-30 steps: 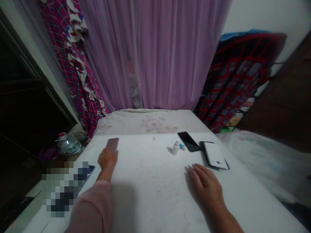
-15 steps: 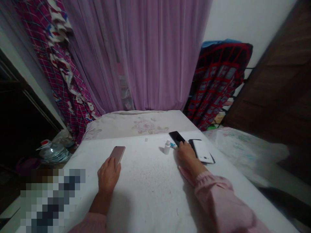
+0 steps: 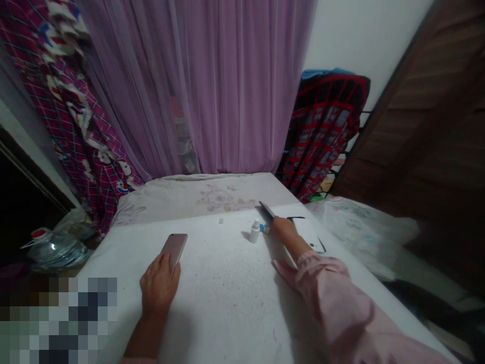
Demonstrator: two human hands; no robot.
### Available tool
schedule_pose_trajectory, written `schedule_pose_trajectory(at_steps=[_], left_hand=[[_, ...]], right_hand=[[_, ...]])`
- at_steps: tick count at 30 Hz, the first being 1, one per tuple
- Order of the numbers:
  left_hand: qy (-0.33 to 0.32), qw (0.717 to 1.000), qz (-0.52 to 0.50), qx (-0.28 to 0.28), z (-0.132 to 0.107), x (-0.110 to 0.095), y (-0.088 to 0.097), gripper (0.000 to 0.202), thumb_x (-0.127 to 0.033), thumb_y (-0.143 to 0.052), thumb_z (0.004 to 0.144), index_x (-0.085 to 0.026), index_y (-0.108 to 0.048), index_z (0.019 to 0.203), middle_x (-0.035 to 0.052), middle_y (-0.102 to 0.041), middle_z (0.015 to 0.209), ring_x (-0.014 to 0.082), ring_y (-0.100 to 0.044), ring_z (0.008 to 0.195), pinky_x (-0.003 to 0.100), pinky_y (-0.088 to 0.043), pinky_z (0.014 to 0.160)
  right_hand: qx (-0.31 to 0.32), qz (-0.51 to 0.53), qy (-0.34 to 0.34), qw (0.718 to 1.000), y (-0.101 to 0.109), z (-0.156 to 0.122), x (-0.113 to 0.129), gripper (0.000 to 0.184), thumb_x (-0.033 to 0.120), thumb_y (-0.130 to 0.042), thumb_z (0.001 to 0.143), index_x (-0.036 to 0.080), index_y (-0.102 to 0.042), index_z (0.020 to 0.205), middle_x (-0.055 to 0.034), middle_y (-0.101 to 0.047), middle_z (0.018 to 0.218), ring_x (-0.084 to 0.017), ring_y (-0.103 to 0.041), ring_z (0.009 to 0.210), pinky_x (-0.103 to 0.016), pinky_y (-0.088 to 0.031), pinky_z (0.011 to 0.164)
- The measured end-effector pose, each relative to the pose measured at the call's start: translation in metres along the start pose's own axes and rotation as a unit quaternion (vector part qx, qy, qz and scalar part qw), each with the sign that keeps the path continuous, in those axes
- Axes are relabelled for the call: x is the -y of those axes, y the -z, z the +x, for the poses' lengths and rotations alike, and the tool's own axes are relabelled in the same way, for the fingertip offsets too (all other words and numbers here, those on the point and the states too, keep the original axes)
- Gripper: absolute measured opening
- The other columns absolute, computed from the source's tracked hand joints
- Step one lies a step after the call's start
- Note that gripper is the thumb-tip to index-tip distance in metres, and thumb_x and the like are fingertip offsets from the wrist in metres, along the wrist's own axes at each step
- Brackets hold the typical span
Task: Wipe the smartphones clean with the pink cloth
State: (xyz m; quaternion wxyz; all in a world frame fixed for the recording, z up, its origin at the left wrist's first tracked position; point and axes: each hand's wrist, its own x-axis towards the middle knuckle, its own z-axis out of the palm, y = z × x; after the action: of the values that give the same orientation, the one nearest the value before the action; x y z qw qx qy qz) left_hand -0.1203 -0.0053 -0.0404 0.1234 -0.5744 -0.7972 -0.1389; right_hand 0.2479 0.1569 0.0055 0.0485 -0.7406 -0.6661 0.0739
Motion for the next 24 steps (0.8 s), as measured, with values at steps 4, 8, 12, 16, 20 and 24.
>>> schedule_pose_trajectory(at_steps=[4,8,12,16,20,24], left_hand=[[0.004,1.000,-0.009,0.003,0.000,0.001,-0.002,0.043,-0.033,-0.040,0.096,-0.011,-0.061,0.126,0.0190,-0.059,0.134,0.0316,-0.058,0.117,0.047,-0.047,0.097],[0.008,1.000,-0.011,0.005,0.000,0.001,-0.002,0.044,-0.033,-0.040,0.096,-0.009,-0.060,0.127,0.0193,-0.058,0.135,0.0316,-0.058,0.118,0.046,-0.047,0.096],[0.017,1.000,-0.012,0.013,0.000,0.000,-0.001,0.045,-0.033,-0.039,0.096,-0.008,-0.059,0.128,0.0191,-0.058,0.135,0.0319,-0.058,0.119,0.045,-0.047,0.096],[0.014,0.999,-0.033,0.006,0.001,0.002,-0.002,0.044,-0.034,-0.039,0.096,-0.009,-0.058,0.127,0.0190,-0.056,0.137,0.0311,-0.057,0.120,0.045,-0.046,0.097],[0.008,0.997,-0.075,-0.011,0.002,0.009,-0.008,0.043,-0.037,-0.043,0.093,-0.013,-0.058,0.125,0.0172,-0.057,0.136,0.0309,-0.056,0.122,0.046,-0.046,0.100],[-0.018,0.988,-0.150,-0.022,-0.001,0.008,-0.012,0.047,-0.040,-0.052,0.087,-0.018,-0.056,0.128,0.0137,-0.057,0.136,0.0298,-0.059,0.119,0.042,-0.048,0.101]], right_hand=[[-0.030,0.008,-0.037,0.999,0.011,0.010,-0.004,0.034,0.025,-0.054,0.093,0.005,-0.061,0.119,-0.0250,-0.069,0.110,-0.026,-0.067,0.106,-0.029,-0.047,0.088],[-0.046,0.023,-0.067,0.996,0.015,0.017,-0.004,0.031,0.016,-0.045,0.095,0.006,-0.063,0.117,-0.0225,-0.069,0.112,-0.024,-0.067,0.107,-0.026,-0.047,0.085],[-0.044,0.043,-0.081,0.995,0.013,0.021,-0.002,0.032,0.009,-0.043,0.092,0.005,-0.067,0.112,-0.0216,-0.069,0.114,-0.026,-0.066,0.108,-0.027,-0.048,0.084],[-0.039,0.064,-0.081,0.994,0.010,0.016,0.004,0.032,0.004,-0.048,0.086,0.003,-0.070,0.110,-0.0229,-0.070,0.113,-0.029,-0.067,0.107,-0.029,-0.049,0.086],[-0.073,0.092,-0.058,0.991,0.011,-0.008,0.006,0.041,0.010,-0.045,0.091,0.012,-0.063,0.128,-0.0160,-0.064,0.129,-0.025,-0.062,0.116,-0.028,-0.047,0.094],[-0.106,0.113,-0.034,0.987,0.006,-0.059,-0.007,0.042,0.021,-0.042,0.096,0.017,-0.059,0.133,-0.0113,-0.064,0.130,-0.024,-0.063,0.115,-0.032,-0.048,0.096]])
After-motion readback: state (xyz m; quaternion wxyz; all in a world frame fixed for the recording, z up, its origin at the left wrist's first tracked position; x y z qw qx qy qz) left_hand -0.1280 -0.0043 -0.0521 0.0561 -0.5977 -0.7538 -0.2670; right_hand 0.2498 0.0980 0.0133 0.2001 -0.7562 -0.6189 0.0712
